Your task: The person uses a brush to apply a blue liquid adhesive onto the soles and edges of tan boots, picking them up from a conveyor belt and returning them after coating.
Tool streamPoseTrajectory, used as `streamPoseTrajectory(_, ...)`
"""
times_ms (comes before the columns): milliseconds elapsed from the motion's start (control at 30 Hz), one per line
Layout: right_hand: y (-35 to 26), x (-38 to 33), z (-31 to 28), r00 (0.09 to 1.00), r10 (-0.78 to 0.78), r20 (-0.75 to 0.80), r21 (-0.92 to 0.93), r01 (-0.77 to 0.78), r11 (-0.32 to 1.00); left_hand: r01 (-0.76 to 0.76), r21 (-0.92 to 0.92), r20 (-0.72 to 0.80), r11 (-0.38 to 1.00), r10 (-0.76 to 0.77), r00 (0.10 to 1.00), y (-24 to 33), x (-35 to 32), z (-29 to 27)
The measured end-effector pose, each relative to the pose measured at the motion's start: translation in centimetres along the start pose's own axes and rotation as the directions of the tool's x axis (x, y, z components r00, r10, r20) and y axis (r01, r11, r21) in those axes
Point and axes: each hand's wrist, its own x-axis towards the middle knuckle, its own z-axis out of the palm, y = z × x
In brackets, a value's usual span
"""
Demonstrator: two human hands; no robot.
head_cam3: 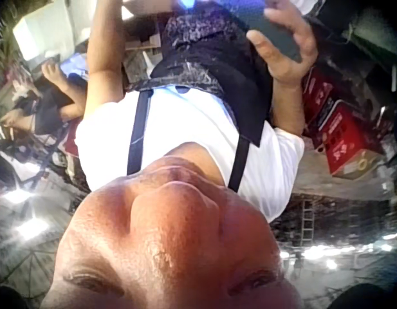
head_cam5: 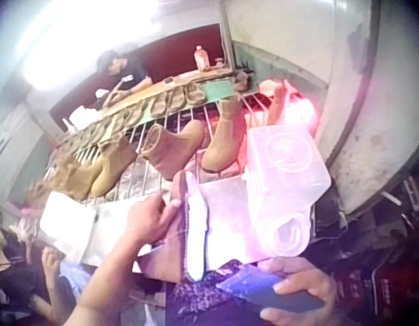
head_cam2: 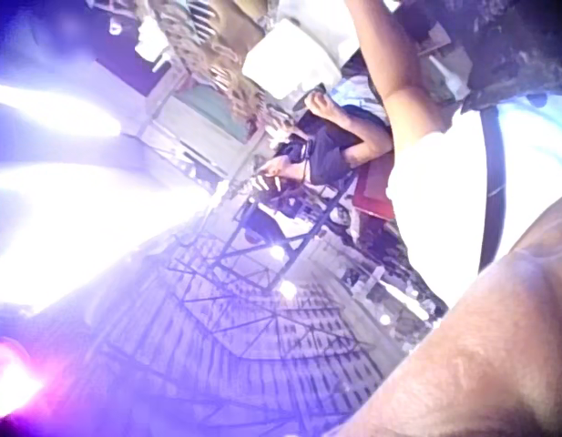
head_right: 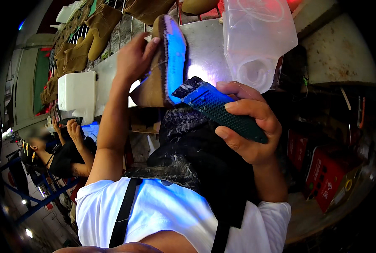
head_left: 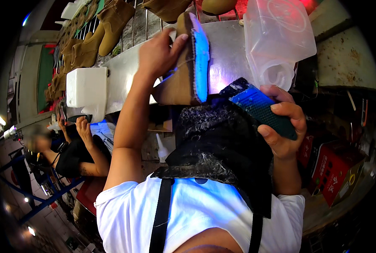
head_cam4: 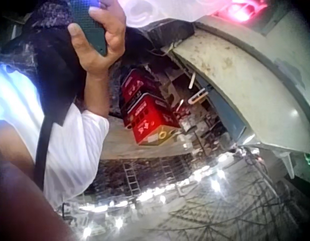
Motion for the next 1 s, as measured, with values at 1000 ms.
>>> streamPoseTrajectory(1000, -2.3, 1.6, 1.0, 0.987, -0.059, 0.150, -0.233, 0.094, 0.968, -0.396, -0.578, -0.098, 0.713, 0.421, 0.902, 10.8, -6.2, -9.7)
